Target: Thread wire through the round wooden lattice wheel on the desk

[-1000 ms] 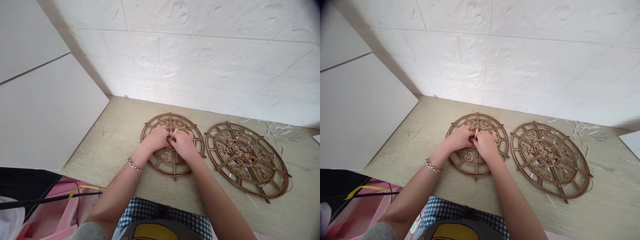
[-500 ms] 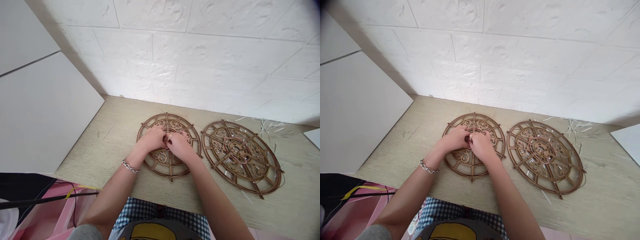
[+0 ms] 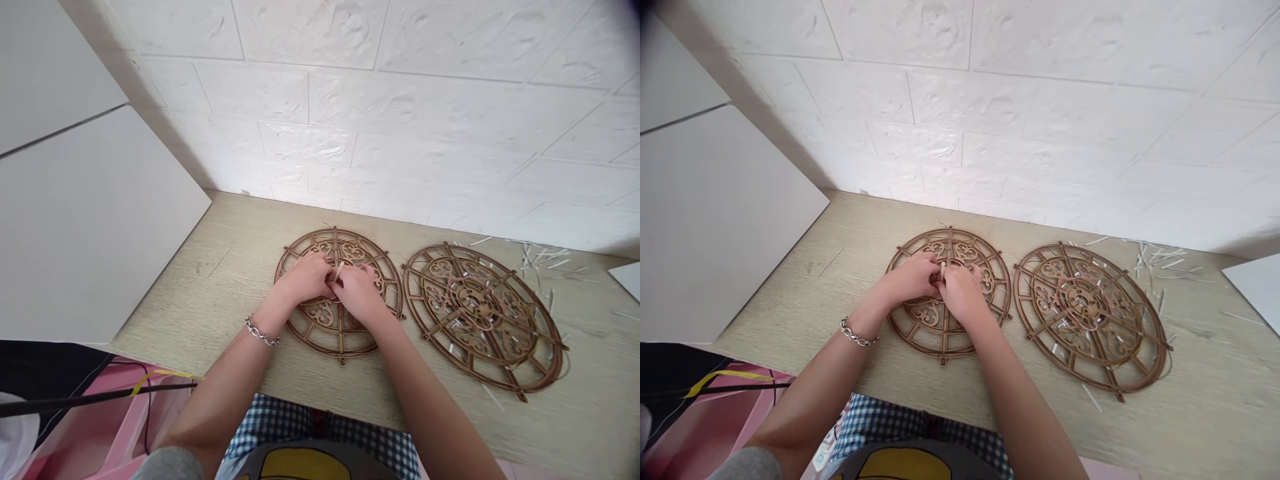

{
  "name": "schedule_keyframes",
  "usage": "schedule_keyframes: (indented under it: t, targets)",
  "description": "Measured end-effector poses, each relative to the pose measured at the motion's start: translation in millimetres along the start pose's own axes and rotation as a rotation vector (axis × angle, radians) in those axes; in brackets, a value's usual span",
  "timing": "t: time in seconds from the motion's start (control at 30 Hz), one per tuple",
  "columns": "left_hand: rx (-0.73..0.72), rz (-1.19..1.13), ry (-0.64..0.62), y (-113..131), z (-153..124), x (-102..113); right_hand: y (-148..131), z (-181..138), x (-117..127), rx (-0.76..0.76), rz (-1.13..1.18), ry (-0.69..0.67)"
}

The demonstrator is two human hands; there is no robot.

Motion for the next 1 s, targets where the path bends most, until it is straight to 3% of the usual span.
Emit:
schedule_keyframes:
  t: [0.17, 0.27, 0.33, 0.57, 0.8, 1.0]
  targets:
    - [0.020, -0.006, -0.006, -2, 1, 0, 3, -2, 17, -0.026, 0.150, 0.126]
    - [0.012, -0.009, -0.032, -2, 1, 0, 18, -10, 43, -0.118, 0.342, 0.295]
    - [-0.002, -0.003, -0.051, 0, 1, -2, 28, -13, 48, -0.196, 0.374, 0.326]
    - [0.031, 0.014, -0.063, -3, 2, -2, 35, -1, 24, -0.275, 0.220, 0.224]
    - [0.008, 0.020, -0.042, -2, 3, -3, 28, 4, 14, -0.167, 0.181, 0.099]
    - [-0.020, 0.010, -0.023, -3, 6, -6, 25, 4, 8, -0.160, 0.130, 0.043]
Point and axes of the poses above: each hand's wrist, its own z-axis towards the middle knuckle, its own x-axis out of the back of the hand, y = z × x, the point moved 10 cm from there along z, towards the middle knuckle, and after that the axes turned 5 degrees about x, right-handed, at the moved point
